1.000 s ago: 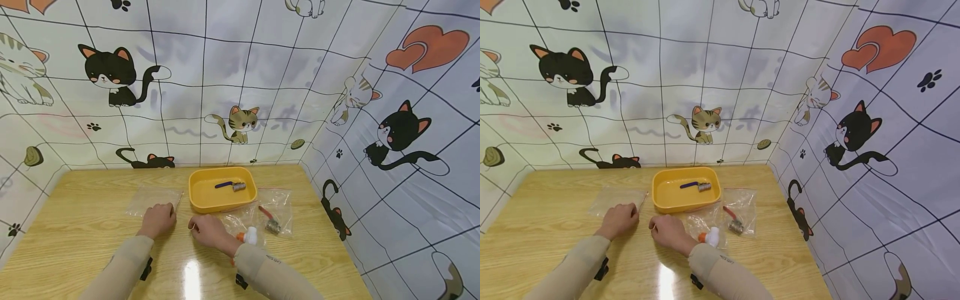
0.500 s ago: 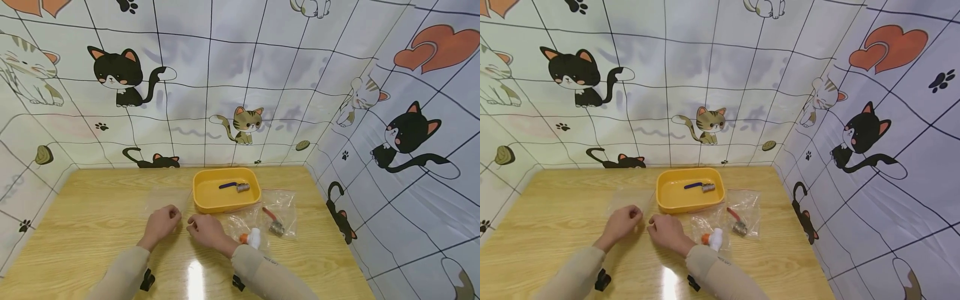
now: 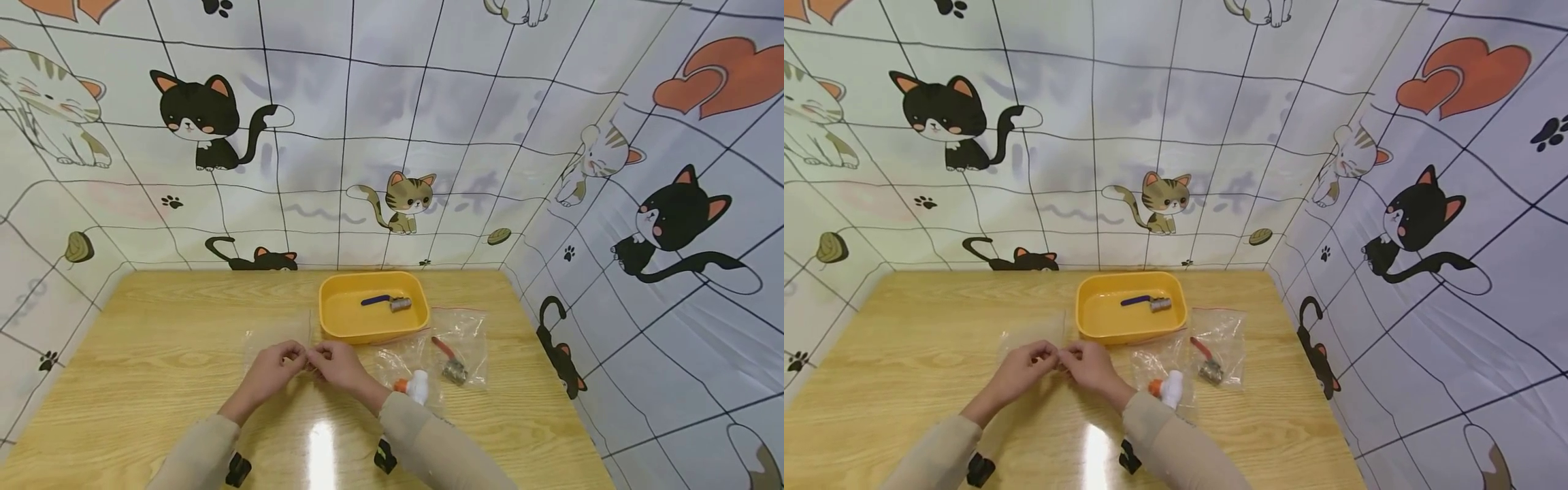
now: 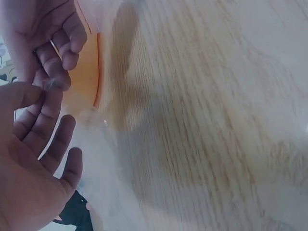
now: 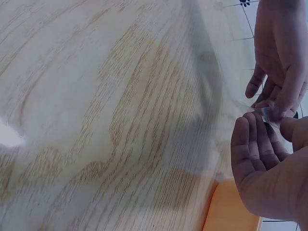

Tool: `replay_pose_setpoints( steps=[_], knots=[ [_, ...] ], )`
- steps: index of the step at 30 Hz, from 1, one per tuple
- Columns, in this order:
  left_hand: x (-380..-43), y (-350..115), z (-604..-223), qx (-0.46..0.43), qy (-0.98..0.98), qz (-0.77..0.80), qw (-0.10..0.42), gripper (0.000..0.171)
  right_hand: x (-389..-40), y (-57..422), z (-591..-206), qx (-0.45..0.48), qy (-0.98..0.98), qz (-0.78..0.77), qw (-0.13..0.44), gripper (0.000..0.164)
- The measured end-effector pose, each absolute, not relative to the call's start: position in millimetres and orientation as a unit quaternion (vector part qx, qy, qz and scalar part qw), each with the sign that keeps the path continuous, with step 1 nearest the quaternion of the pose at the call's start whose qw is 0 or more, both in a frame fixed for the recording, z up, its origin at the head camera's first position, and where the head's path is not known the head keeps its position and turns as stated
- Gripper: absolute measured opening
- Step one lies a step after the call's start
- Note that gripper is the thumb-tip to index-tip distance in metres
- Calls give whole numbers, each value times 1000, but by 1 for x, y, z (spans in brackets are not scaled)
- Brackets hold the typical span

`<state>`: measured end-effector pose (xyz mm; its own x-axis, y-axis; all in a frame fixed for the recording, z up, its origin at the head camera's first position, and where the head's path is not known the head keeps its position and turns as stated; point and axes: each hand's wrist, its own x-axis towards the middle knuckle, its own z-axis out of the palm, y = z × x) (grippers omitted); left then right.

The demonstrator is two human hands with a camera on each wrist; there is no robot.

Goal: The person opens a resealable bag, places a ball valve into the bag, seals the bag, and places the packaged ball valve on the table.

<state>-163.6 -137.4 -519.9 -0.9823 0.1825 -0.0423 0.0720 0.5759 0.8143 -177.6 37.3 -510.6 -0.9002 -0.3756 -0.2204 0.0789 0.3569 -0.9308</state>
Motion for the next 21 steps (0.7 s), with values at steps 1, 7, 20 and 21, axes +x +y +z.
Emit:
replay_pose_setpoints(
  steps=[1,7,20,21],
  knots=[
    [-163,-137,-520,79,885,455,61,12,-178,37,-511,-90,801,-557,201,26],
    [-159,-135,-519,86,878,465,72,11,-180,35,-512,-75,807,-552,196,16],
    [-160,-126,-520,70,902,422,60,19,-179,37,-513,-83,844,-503,167,5],
    [-160,-126,-520,73,906,413,58,18,-179,38,-513,-82,845,-501,168,5]
  ],
)
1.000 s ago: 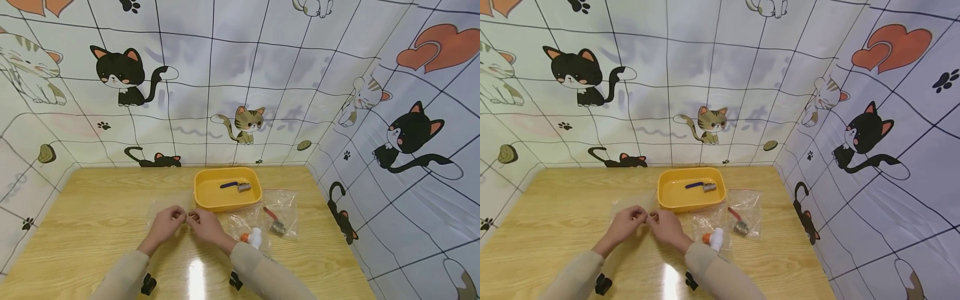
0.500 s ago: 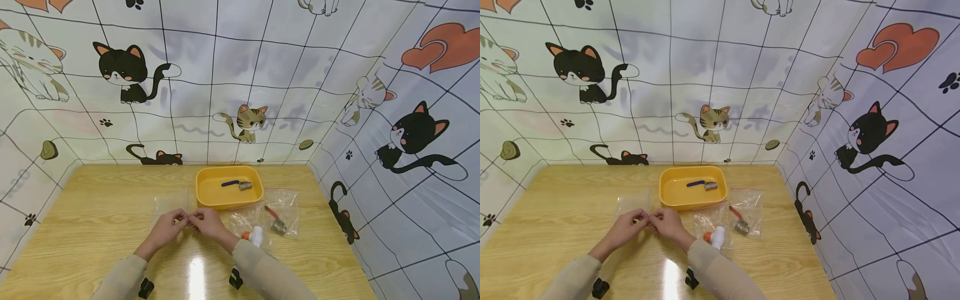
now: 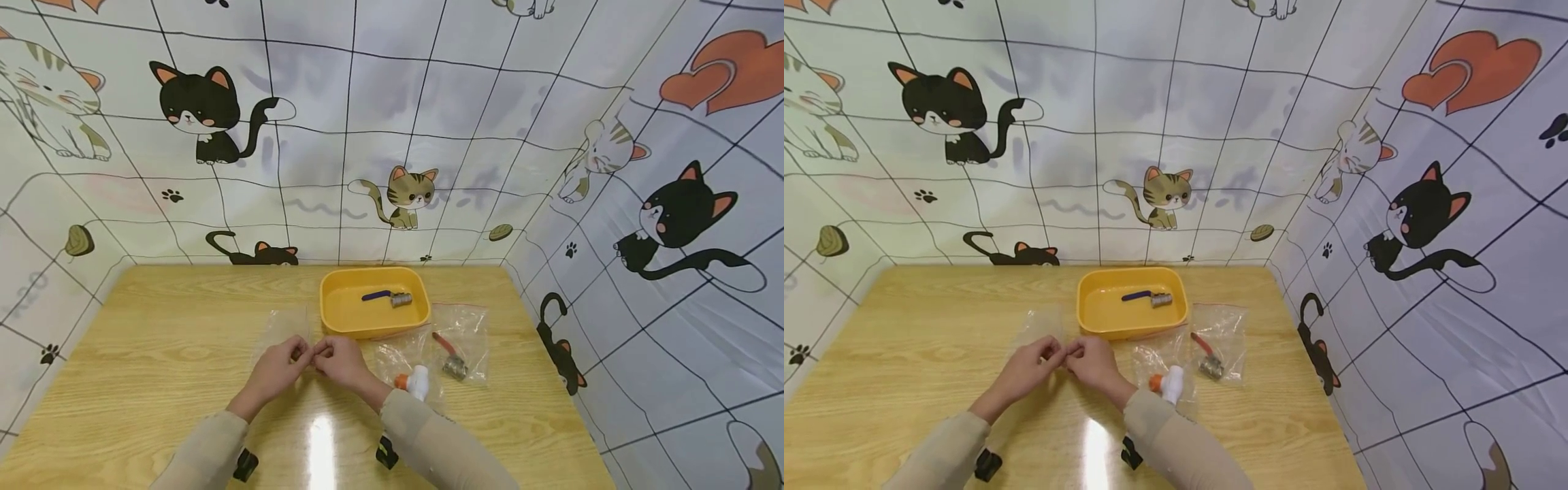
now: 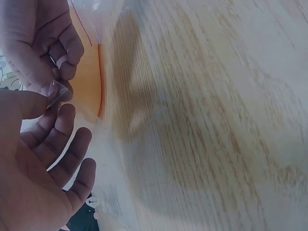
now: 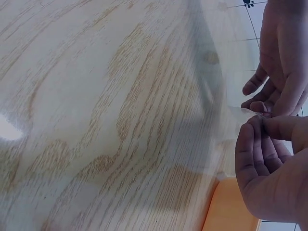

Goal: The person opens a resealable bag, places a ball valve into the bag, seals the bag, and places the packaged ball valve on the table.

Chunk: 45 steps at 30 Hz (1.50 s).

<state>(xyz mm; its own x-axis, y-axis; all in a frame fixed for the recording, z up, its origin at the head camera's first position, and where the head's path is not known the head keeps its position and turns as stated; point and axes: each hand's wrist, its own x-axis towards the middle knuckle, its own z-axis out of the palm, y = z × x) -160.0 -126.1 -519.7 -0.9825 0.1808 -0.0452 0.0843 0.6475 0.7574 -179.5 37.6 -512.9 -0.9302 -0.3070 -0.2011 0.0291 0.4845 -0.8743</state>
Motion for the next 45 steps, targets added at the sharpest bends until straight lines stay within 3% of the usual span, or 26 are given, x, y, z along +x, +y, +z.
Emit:
replay_pose_setpoints(
  steps=[20,28,45],
  knots=[
    [-158,-126,-513,82,912,394,73,24,-182,37,-508,-76,827,-519,201,18],
    [-157,-126,-512,92,913,391,68,25,-184,37,-509,-77,824,-523,203,14],
    [-150,-125,-509,129,905,397,83,21,-198,47,-498,-69,834,-528,142,18]
  ],
)
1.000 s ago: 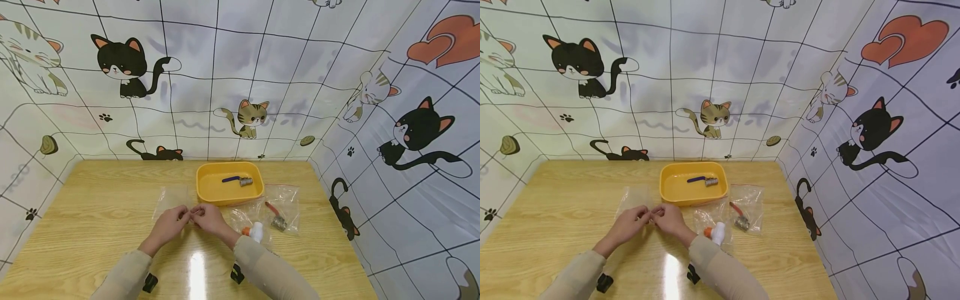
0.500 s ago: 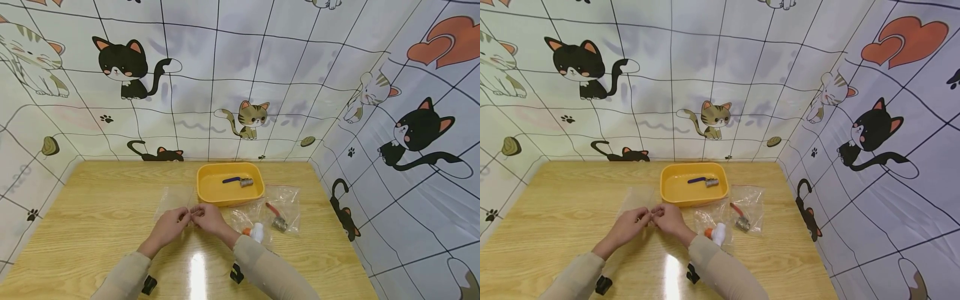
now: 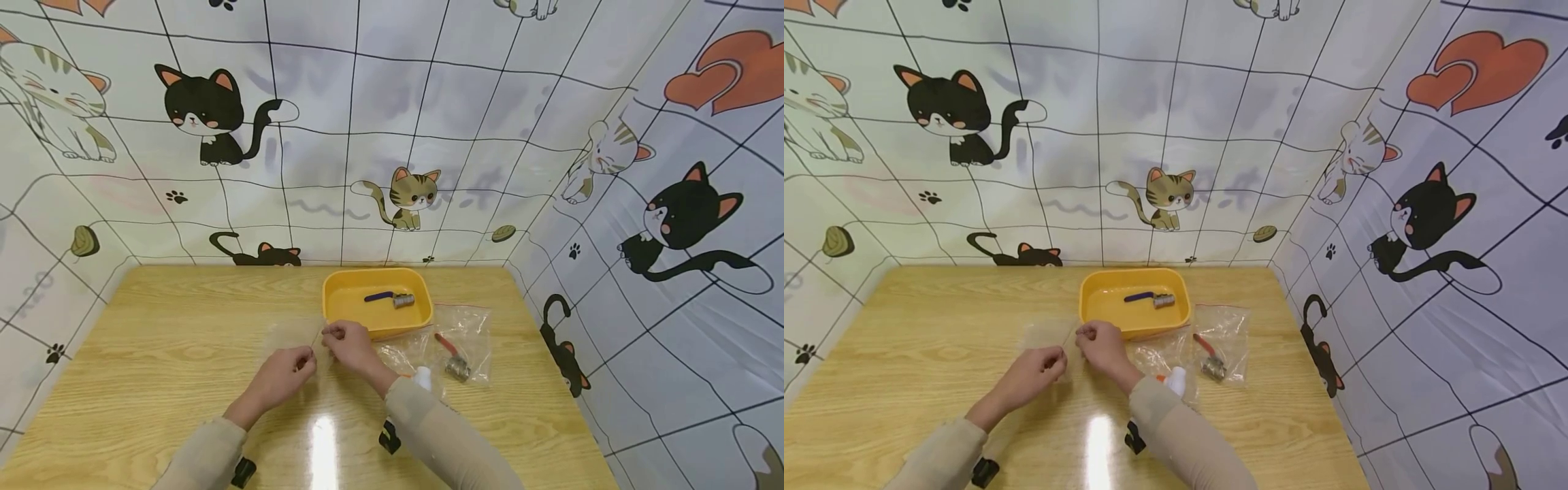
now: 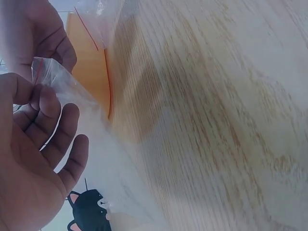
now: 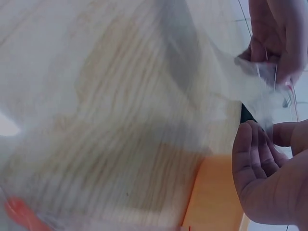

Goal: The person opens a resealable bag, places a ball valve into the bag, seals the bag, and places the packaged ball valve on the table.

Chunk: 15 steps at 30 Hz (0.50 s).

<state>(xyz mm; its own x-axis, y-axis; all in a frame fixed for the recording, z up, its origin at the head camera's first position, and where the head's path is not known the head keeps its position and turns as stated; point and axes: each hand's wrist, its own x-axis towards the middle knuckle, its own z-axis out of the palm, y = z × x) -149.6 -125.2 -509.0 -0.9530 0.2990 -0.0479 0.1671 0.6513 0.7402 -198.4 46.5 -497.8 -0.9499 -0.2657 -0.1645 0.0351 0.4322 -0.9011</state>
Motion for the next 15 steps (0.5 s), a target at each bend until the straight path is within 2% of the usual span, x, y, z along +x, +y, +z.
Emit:
replay_pose_setpoints(
  steps=[15],
  knots=[
    [-147,-120,-503,125,908,397,56,23,-210,56,-490,-65,864,-487,113,20]
  ],
)
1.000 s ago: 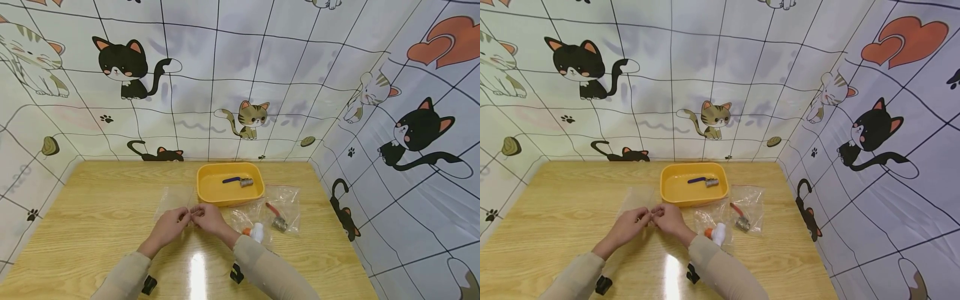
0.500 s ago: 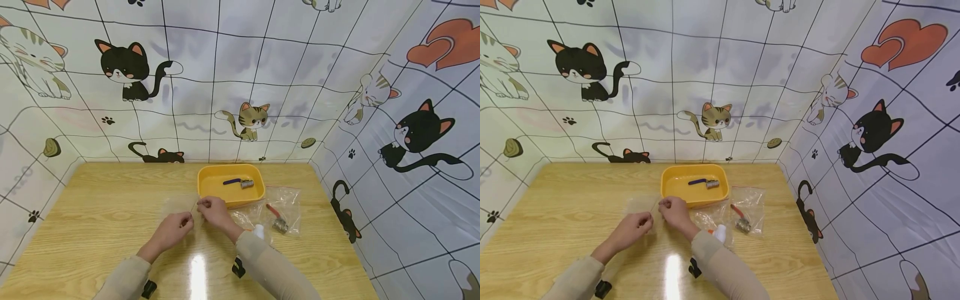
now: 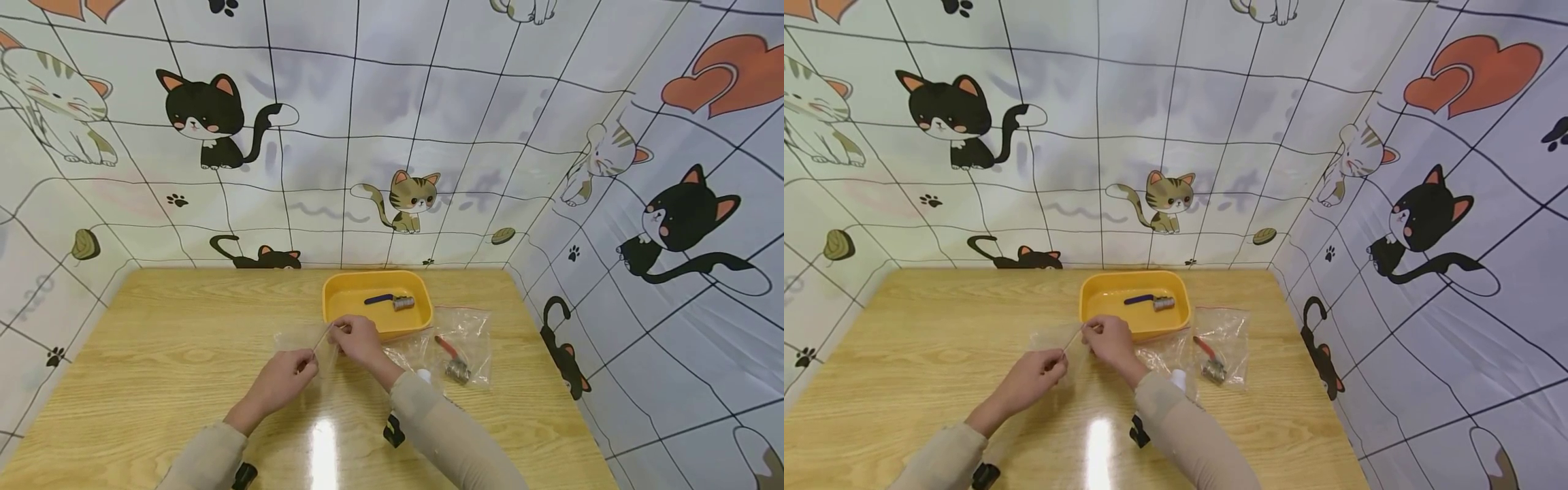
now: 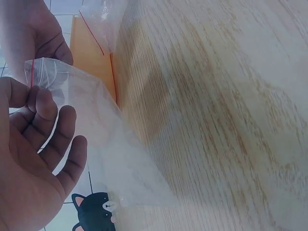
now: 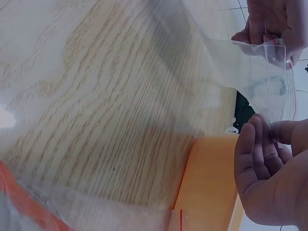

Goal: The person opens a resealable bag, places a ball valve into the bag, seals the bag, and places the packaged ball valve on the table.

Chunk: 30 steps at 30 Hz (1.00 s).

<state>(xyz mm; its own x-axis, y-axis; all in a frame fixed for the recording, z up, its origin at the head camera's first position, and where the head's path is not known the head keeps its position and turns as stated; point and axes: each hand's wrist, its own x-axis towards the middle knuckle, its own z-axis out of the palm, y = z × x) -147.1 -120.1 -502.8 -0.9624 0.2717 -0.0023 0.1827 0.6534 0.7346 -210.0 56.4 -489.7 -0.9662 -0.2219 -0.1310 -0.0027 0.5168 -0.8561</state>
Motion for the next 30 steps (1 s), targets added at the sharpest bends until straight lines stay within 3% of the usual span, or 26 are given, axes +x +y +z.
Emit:
replay_pose_setpoints(
  steps=[8,18,30],
  knots=[
    [-146,-117,-503,109,915,386,49,38,-210,56,-487,-71,873,-470,106,22],
    [-153,-109,-501,70,937,343,3,19,-209,57,-485,-94,878,-455,114,24],
    [-155,-107,-499,63,946,316,-26,26,-206,59,-483,-131,875,-437,164,27]
  ],
)
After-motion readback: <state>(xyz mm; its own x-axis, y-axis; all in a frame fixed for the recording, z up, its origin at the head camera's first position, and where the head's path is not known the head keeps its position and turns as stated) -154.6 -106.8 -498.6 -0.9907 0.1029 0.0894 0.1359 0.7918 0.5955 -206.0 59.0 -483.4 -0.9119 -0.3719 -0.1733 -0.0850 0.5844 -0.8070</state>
